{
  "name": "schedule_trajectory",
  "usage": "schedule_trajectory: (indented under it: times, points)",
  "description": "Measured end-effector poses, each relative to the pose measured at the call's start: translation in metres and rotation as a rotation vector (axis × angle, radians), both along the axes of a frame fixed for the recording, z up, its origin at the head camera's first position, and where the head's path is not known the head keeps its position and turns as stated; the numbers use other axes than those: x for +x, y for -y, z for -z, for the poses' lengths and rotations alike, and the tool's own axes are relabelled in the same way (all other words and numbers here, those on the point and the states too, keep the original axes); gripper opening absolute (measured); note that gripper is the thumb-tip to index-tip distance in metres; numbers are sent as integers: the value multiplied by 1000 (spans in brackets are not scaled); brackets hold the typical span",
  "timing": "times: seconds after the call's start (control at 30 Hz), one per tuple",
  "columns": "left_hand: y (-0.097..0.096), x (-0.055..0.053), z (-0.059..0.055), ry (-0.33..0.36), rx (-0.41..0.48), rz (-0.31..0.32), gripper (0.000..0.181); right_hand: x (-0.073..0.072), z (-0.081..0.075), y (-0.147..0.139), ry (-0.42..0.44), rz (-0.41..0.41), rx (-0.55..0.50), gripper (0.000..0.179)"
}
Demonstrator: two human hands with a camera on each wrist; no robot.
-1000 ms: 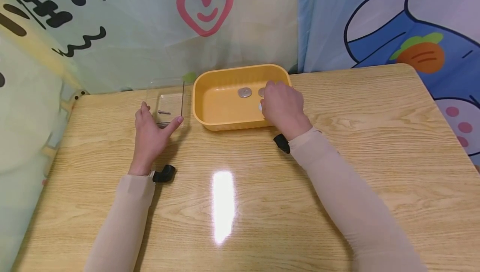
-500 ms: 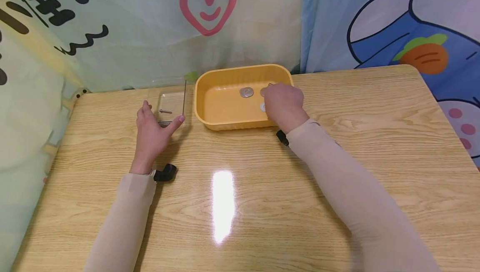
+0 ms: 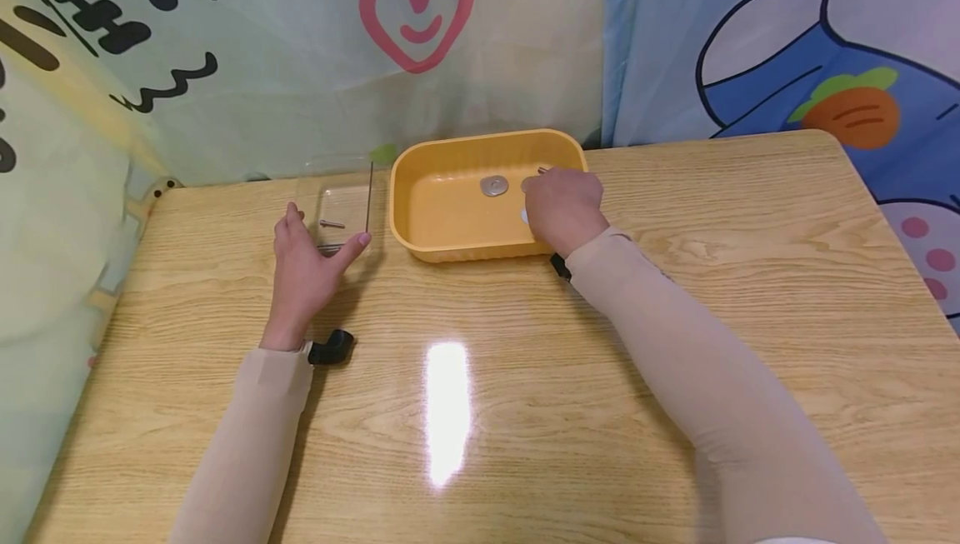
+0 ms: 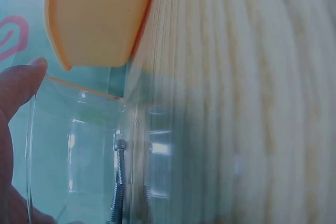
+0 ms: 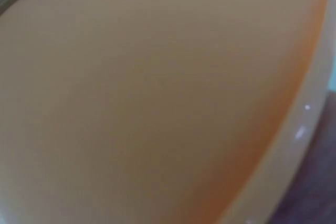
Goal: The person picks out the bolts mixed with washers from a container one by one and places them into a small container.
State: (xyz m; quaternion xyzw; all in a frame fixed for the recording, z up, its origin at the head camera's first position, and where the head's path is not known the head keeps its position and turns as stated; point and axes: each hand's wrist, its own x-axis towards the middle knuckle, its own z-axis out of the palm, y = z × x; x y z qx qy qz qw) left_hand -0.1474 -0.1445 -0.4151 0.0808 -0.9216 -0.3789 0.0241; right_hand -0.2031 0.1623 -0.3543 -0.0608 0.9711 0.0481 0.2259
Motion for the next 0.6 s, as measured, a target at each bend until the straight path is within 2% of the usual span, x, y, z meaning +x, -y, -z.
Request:
schedule_trajectory:
  times: [0.1, 0.27, 0.6]
  points:
    - [0, 0, 0, 2, 1, -1, 119, -1, 0, -1, 2, -12, -4, 48]
    - [0, 0, 0, 3, -5, -2, 119, -3, 3, -2, -9, -1, -34, 43]
    - [-1, -1, 0, 4, -8, -8, 120, -7, 8, -2, 23, 27, -97, 52]
